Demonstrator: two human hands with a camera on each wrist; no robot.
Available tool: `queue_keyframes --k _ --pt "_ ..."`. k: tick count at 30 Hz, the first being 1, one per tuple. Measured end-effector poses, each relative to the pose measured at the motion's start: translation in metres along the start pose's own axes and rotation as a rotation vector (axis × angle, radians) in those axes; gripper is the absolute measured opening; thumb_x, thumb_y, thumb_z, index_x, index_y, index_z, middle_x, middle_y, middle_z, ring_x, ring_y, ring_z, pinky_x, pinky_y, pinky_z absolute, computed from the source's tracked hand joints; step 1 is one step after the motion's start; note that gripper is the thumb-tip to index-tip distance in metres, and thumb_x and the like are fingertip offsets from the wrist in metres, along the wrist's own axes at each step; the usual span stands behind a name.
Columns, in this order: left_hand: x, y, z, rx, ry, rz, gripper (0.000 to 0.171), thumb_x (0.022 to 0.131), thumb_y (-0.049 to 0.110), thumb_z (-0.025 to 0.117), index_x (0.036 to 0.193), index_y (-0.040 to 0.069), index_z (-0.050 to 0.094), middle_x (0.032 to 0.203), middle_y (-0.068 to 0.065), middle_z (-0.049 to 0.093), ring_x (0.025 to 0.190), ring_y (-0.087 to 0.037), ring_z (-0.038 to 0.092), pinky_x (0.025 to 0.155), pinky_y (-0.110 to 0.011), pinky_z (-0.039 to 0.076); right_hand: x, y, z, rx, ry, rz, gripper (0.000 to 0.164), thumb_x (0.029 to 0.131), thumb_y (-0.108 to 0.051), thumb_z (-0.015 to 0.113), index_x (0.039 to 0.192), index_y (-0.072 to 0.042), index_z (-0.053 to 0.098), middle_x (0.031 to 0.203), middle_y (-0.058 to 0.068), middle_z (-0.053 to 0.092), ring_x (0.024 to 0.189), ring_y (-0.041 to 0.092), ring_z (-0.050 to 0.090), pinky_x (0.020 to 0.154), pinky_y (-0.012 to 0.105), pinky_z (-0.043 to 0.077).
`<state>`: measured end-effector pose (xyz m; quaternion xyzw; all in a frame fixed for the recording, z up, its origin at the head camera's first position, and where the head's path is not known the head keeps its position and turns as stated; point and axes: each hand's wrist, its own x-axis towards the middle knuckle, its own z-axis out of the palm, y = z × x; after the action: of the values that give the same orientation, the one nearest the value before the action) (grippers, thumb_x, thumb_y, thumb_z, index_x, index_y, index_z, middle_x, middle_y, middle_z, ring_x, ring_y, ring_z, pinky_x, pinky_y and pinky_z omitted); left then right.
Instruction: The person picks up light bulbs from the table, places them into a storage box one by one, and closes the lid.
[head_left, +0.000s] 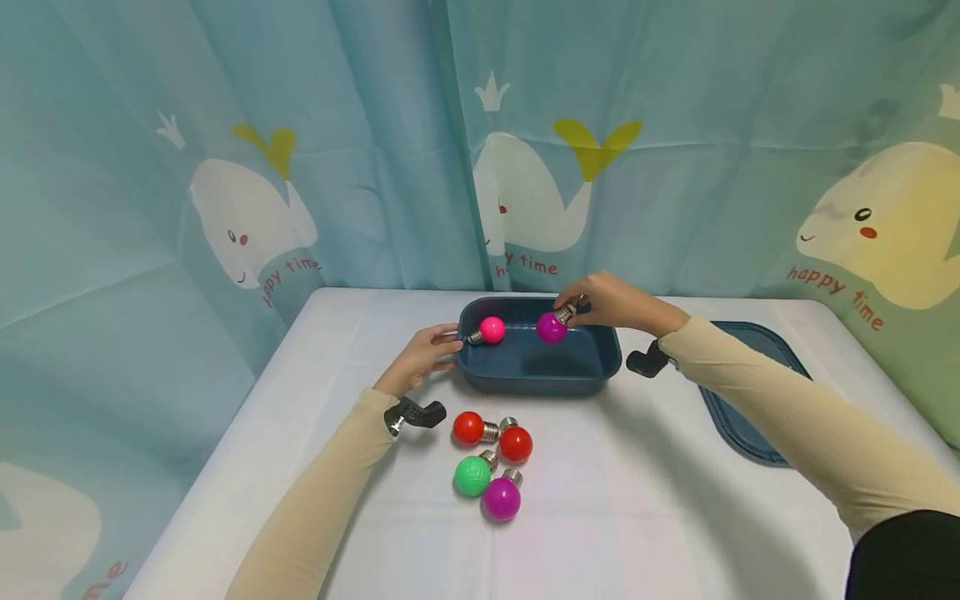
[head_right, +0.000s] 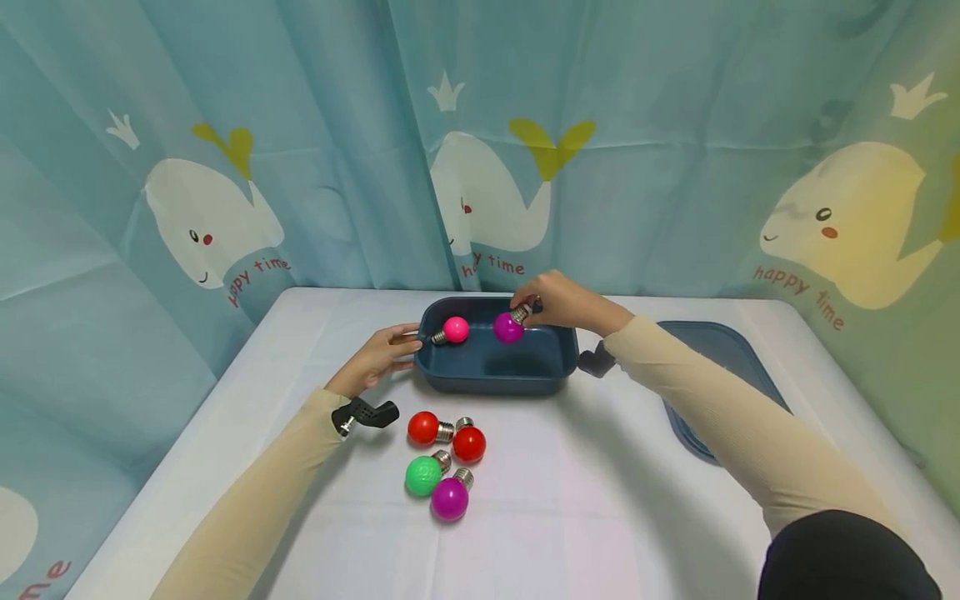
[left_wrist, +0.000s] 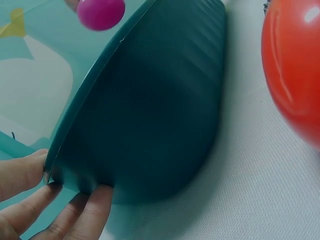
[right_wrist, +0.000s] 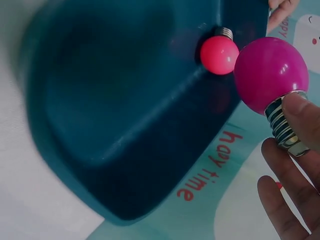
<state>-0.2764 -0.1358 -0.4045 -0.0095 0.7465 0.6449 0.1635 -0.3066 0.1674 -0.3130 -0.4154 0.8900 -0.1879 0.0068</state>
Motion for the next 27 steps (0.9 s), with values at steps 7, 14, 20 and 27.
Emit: queue_keyframes --k 7,14,20,27 --pt "0.000 -0.001 0.000 0.002 0.005 -0.002 0.050 0.096 0.006 0.051 0.143 0.003 0.035 0.144 -0.022 0.041 0.126 -0.035 0.049 0.100 -0.045 0.046 0.018 0.007 0.008 -0.003 -0.012 0.059 0.028 0.074 -0.004 0.077 0.101 -0.002 0.071 0.098 0.013 0.072 0.091 0.025 0.068 0.082 0.041 0.056" --pt "0.000 -0.001 0.000 0.000 0.010 -0.011 0.050 0.096 0.006 0.052 0.143 0.004 0.036 0.145 -0.020 0.042 0.126 -0.034 0.049 0.101 -0.046 0.045 0.033 0.018 0.021 0.025 0.008 0.043 0.026 0.075 -0.006 0.077 0.099 -0.001 0.072 0.095 0.013 0.073 0.086 0.022 0.068 0.078 0.038 0.057" --pt "-0.002 0.000 0.000 0.010 0.016 -0.014 0.050 0.096 0.006 0.052 0.143 0.005 0.037 0.144 -0.020 0.042 0.124 -0.033 0.050 0.100 -0.045 0.046 0.042 0.027 0.033 0.060 0.020 0.070 0.025 0.075 -0.004 0.077 0.099 0.001 0.071 0.096 0.015 0.072 0.088 0.025 0.068 0.080 0.039 0.057" --pt "0.000 -0.001 0.000 0.002 0.019 -0.020 0.050 0.096 0.007 0.052 0.143 0.005 0.037 0.143 -0.019 0.043 0.122 -0.032 0.052 0.100 -0.045 0.047 0.050 0.037 0.047 0.052 0.026 0.092 0.025 0.075 -0.005 0.077 0.098 0.001 0.071 0.095 0.015 0.072 0.086 0.024 0.068 0.078 0.038 0.057"
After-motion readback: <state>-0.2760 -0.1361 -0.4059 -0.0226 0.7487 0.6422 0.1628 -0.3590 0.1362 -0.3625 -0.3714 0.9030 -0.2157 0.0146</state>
